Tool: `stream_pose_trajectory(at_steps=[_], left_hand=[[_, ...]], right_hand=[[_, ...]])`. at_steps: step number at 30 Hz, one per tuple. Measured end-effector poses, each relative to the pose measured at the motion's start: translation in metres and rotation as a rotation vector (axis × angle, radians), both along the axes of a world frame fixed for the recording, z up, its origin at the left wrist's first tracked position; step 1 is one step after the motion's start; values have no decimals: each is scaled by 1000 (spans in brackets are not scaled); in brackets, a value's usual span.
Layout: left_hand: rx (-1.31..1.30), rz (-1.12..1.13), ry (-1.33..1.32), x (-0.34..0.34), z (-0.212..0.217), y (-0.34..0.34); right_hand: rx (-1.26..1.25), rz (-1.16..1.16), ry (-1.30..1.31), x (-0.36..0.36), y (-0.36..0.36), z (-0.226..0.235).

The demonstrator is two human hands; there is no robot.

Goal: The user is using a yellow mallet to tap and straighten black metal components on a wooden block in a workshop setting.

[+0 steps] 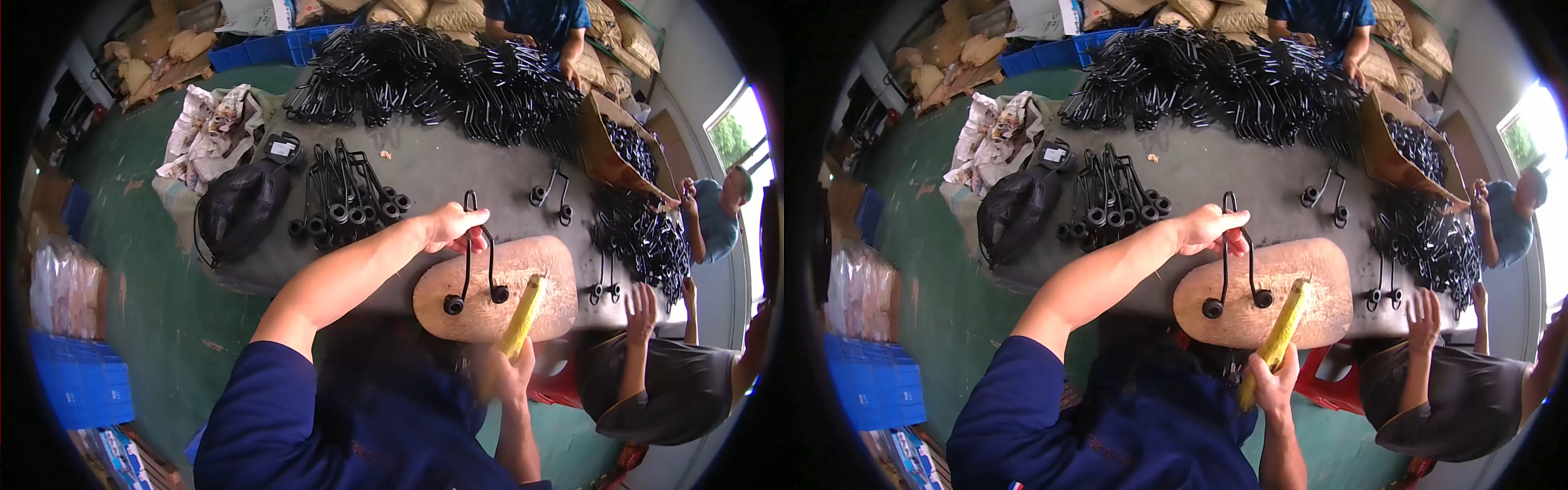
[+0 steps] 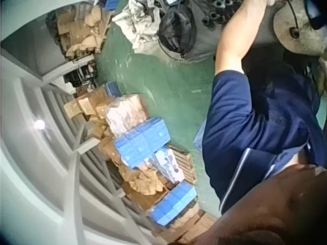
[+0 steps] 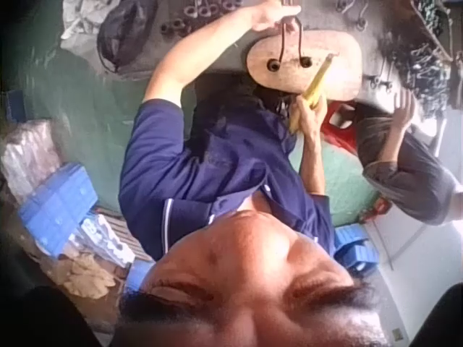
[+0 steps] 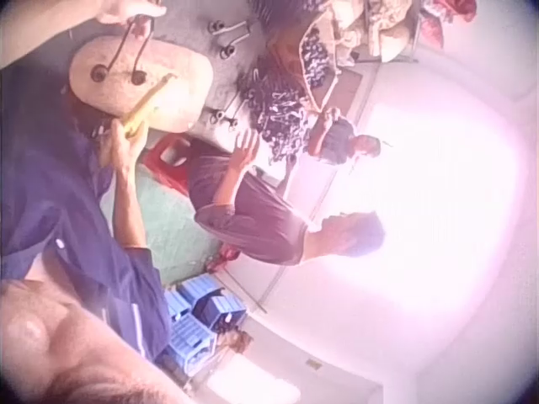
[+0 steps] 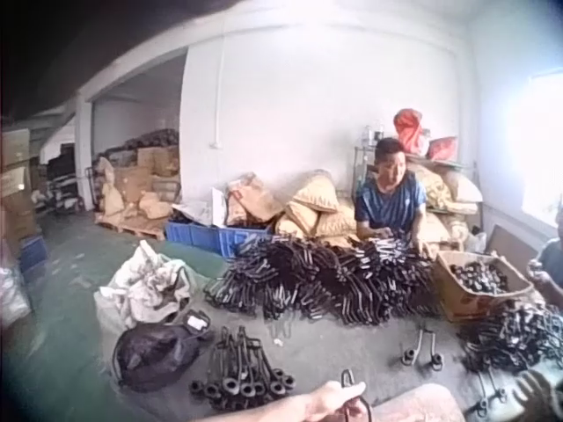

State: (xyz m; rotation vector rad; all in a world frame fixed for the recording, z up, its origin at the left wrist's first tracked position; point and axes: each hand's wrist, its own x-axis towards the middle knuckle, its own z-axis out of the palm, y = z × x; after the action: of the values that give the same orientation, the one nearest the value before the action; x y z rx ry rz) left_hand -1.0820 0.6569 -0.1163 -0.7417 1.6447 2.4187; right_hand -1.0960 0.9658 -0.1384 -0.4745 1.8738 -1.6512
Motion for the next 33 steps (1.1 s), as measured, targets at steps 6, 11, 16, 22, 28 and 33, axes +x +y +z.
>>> stream_pose_trajectory(at_steps=[6, 11, 16, 22, 28, 33], left_hand=[[11, 383, 289, 84, 92, -75], [-424, 555, -226, 143, 55, -147], [-1315, 667, -515, 155, 28, -152], [-592, 745, -346, 187, 16, -112], [3, 719, 5, 191, 2, -109], [160, 752, 156, 190, 13, -71]], right_hand=[[38, 51, -9, -11, 0, 20], [500, 134, 587, -45, -24, 51], [538, 184, 1131, -81, -55, 64], [67, 706, 619, -84, -236, 67], [-117, 962, 454, -42, -354, 14], [4, 851, 429, -24, -356, 16]])
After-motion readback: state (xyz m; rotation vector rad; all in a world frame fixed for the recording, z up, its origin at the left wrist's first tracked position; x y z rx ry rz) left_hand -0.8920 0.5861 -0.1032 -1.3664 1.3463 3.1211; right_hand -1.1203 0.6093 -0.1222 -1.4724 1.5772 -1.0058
